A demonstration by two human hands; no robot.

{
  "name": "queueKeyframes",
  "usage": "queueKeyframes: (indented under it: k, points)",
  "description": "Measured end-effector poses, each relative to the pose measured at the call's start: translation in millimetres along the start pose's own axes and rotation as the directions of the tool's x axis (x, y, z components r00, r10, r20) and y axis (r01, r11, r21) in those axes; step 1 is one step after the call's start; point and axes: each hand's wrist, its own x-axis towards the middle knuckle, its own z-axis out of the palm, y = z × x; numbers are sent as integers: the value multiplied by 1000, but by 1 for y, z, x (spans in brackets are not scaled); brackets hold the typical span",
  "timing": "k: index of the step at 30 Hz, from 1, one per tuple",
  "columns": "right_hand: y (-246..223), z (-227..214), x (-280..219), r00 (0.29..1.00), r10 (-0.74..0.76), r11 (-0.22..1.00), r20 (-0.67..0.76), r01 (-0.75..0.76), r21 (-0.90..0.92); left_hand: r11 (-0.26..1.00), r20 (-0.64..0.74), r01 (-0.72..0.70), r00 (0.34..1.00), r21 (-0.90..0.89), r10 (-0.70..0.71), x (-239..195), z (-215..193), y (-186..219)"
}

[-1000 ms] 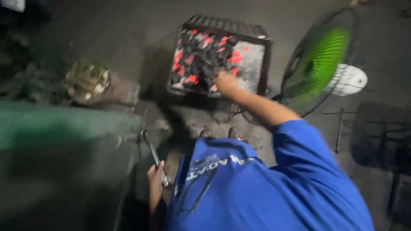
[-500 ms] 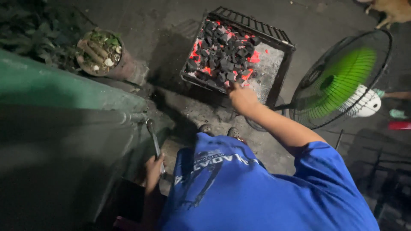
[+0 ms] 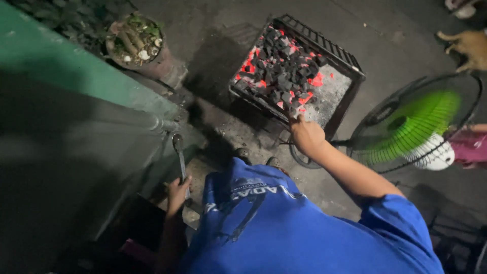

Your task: Rearranging and stirring burning charcoal in a grill using a metal rod to prepare for cooking.

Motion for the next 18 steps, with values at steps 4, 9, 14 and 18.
queueKeyframes:
  k: [4,9,14,18]
  points:
    - [-15,-19,-1,999,6,998,-49,-10,-67,1000,-13,11,1000,9,-11,-11,1,9]
    - [-38,-55,40,983,-62,984,-174,30,-176,997,-15,-60,998,-54,59,-18,11,30]
    - [0,-39,83,993,62,996,-104,-68,-54,993,-56,-98,994,-62,94,-7,20,33]
    - [0,-75,58,981,186,981,-45,-184,56,992,-37,-123,992,-38,122,-52,8,74]
